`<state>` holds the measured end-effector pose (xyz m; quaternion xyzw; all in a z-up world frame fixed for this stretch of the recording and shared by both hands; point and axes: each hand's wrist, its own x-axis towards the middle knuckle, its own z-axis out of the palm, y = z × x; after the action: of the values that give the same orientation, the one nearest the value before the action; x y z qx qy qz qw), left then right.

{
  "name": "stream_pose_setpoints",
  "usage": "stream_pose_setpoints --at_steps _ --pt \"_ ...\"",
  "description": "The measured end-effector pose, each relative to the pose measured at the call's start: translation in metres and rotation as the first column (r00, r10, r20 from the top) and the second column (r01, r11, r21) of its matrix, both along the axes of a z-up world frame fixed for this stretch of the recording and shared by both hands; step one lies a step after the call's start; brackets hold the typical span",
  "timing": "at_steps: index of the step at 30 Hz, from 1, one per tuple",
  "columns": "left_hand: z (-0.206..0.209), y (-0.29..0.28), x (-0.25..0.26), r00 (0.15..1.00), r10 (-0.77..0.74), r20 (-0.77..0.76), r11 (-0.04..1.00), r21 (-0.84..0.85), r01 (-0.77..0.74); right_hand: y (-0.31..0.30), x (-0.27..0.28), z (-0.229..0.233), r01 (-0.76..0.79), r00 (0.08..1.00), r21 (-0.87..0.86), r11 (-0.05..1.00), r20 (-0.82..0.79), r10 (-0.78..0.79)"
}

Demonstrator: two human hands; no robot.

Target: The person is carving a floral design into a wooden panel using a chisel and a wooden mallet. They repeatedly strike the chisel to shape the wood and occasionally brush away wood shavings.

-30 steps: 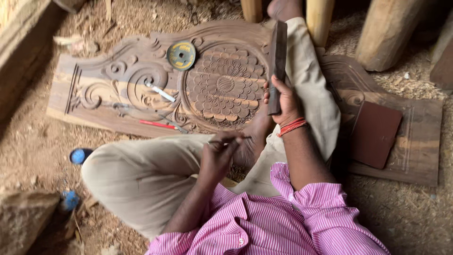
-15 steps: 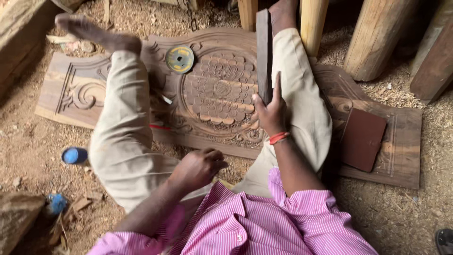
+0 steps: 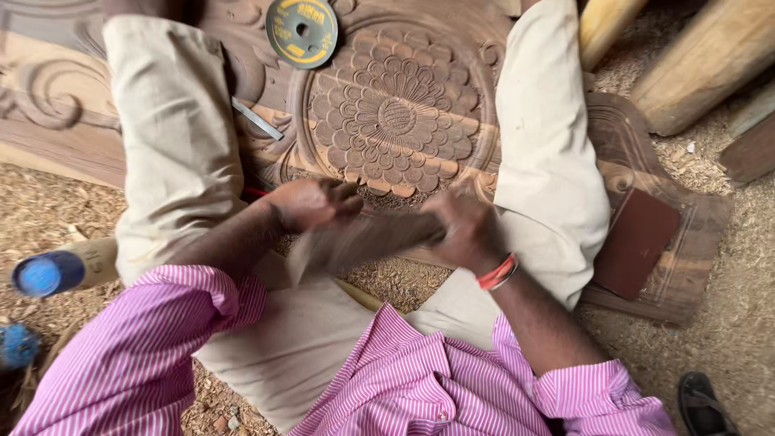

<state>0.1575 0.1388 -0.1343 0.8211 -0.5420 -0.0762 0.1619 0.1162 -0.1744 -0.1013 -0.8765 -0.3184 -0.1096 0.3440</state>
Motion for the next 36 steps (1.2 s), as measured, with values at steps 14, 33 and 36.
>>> stream_pose_setpoints --at_steps 14,33,36 --pt "0.001 0.008 0.015 0.924 -0.085 0.373 0.989 0.143 0.033 0.045 0.009 0.002 -0.411 0.911 -0.204 0.888 -0.078 0.404" --pt "-0.014 0.013 0.013 0.954 -0.048 0.297 0.984 0.178 -0.006 0.017 -0.005 0.004 -0.218 0.973 -0.392 0.894 -0.163 0.165" --pt "-0.016 0.013 0.011 0.956 -0.046 0.289 0.983 0.183 -0.008 0.015 -0.005 0.009 -0.235 0.967 -0.378 0.895 -0.185 0.176"
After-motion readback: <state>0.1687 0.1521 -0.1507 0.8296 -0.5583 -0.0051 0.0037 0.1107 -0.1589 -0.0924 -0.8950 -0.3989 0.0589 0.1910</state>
